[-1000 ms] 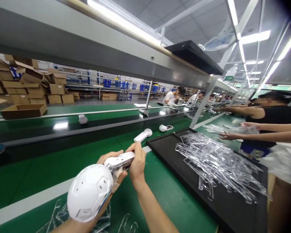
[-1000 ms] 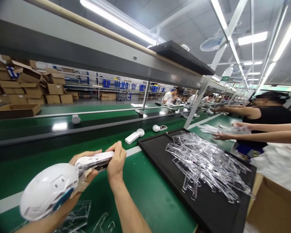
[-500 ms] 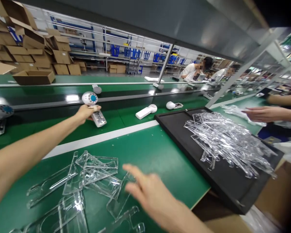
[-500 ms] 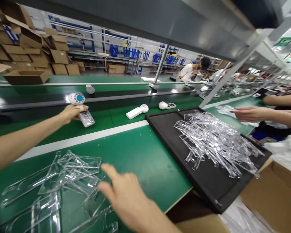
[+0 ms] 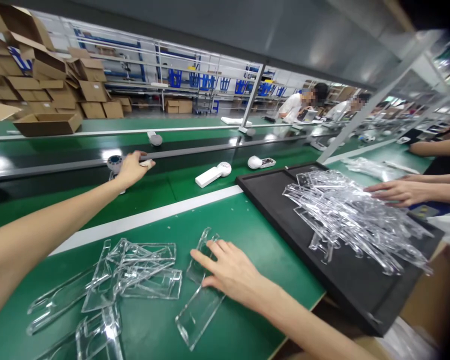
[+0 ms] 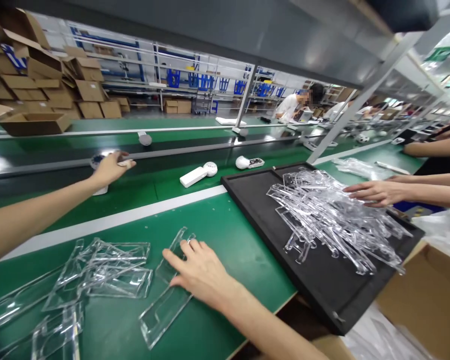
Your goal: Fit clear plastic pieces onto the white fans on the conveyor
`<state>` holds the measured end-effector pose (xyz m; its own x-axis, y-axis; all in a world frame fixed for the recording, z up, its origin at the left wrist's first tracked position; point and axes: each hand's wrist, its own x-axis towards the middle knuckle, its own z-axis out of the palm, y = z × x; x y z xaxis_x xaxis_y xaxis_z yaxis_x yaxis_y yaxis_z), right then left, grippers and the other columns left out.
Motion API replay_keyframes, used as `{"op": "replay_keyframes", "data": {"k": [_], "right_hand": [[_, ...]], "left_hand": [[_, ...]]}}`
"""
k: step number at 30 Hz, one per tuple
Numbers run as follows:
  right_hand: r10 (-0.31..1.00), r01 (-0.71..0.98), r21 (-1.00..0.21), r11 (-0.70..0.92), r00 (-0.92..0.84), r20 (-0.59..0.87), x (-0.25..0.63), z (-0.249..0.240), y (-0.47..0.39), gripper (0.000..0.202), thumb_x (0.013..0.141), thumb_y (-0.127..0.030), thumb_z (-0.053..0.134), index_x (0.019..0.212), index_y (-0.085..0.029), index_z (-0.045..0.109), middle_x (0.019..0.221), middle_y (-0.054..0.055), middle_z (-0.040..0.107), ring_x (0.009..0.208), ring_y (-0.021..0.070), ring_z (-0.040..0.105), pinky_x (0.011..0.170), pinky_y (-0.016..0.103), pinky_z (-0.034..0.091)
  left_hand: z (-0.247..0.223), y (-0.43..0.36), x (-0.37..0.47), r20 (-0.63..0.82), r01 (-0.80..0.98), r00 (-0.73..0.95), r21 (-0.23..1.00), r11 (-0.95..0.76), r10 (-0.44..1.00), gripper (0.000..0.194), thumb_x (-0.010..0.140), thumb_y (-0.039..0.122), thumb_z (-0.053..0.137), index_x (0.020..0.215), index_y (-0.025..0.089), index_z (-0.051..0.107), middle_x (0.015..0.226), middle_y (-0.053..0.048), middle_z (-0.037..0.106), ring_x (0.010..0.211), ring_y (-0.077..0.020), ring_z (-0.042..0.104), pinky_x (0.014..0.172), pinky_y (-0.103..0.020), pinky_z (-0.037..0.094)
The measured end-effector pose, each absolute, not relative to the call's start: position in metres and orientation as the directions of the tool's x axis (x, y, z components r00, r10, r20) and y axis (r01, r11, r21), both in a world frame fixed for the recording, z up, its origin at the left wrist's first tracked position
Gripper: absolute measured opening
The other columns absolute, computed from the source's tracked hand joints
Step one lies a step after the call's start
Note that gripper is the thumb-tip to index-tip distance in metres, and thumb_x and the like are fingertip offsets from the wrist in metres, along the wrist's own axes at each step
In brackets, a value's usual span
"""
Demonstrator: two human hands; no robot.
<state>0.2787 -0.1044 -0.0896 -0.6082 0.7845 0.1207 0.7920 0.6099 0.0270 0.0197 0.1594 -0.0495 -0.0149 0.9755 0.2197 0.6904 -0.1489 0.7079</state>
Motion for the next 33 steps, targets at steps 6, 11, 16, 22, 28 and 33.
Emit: {"op": "replay_keyframes", "data": {"k": [6,11,16,22,28,33], "right_hand": [[0.834,0.835,-0.007,0.551,-0.55,0.047,0.33,-0.079,-0.055,0.036,0.093,-0.015,0.049,0.128,-0.021,0.055,0.126,0.014,0.059,0.12,0.0266,0.053,0.095,0.042,0.049],[0.944,0.949,-0.103,0.297,-0.276,0.18,0.323,-0.089,-0.043,0.014,0.091,-0.031,0.057,0.095,-0.019,0.063,0.1,0.008,0.065,0.1,0.0253,0.061,0.086,0.043,0.051],[0.971,0.992,-0.065,0.111,-0.094,0.221,0.311,-0.104,-0.035,0.032,0.073,-0.009,0.07,0.101,-0.016,0.057,0.099,0.01,0.063,0.085,0.0242,0.063,0.064,0.033,0.054],[0.982,0.996,-0.012,0.085,-0.081,0.17,0.32,-0.098,-0.029,0.029,0.072,0.005,0.048,0.084,-0.018,0.06,0.08,0.01,0.068,0.077,0.0252,0.064,0.061,0.031,0.044],[0.967,0.799,-0.599,-0.043,0.185,0.177,0.33,-0.069,-0.021,0.026,0.092,-0.016,0.029,0.092,-0.02,0.055,0.075,0.003,0.065,0.065,0.0172,0.059,0.059,0.027,0.036],[0.939,0.499,-0.866,0.029,0.282,0.194,0.303,-0.04,-0.01,0.039,0.089,-0.049,0.044,0.113,-0.021,0.052,0.064,-0.006,0.049,0.062,0.0171,0.054,0.061,0.027,0.041]], "left_hand": [[-0.062,0.166,0.104,0.128,0.75,0.202,0.617,-0.237,0.971,0.052,0.08,0.047,0.058,0.12,0.015,0.056,0.116,-0.014,0.065,0.106,-0.0277,0.06,0.087,-0.033,0.045],[-0.069,0.172,0.178,0.124,0.769,0.318,0.546,-0.333,0.94,0.068,0.081,0.056,0.052,0.135,0.015,0.044,0.133,-0.021,0.051,0.121,-0.0354,0.05,0.094,-0.041,0.042],[-0.084,0.172,0.238,0.082,0.785,0.368,0.507,-0.357,0.926,0.079,0.065,0.046,0.072,0.134,0.018,0.046,0.125,-0.025,0.054,0.118,-0.0444,0.05,0.093,-0.053,0.038],[-0.09,0.184,0.229,0.088,0.698,0.308,0.656,-0.288,0.947,0.063,0.059,0.032,0.075,0.117,0.019,0.057,0.116,-0.022,0.06,0.113,-0.0465,0.052,0.094,-0.059,0.035],[-0.031,0.17,0.175,0.166,0.305,0.354,0.91,-0.281,0.921,0.062,0.077,0.052,0.052,0.129,0.02,0.043,0.115,-0.012,0.064,0.102,-0.0261,0.064,0.087,-0.039,0.05],[0.001,0.112,0.15,0.083,-0.423,0.38,0.902,0.093,0.921,0.045,0.069,0.047,0.067,0.103,0.018,0.059,0.095,-0.01,0.069,0.089,-0.0242,0.067,0.08,-0.038,0.055]]}}
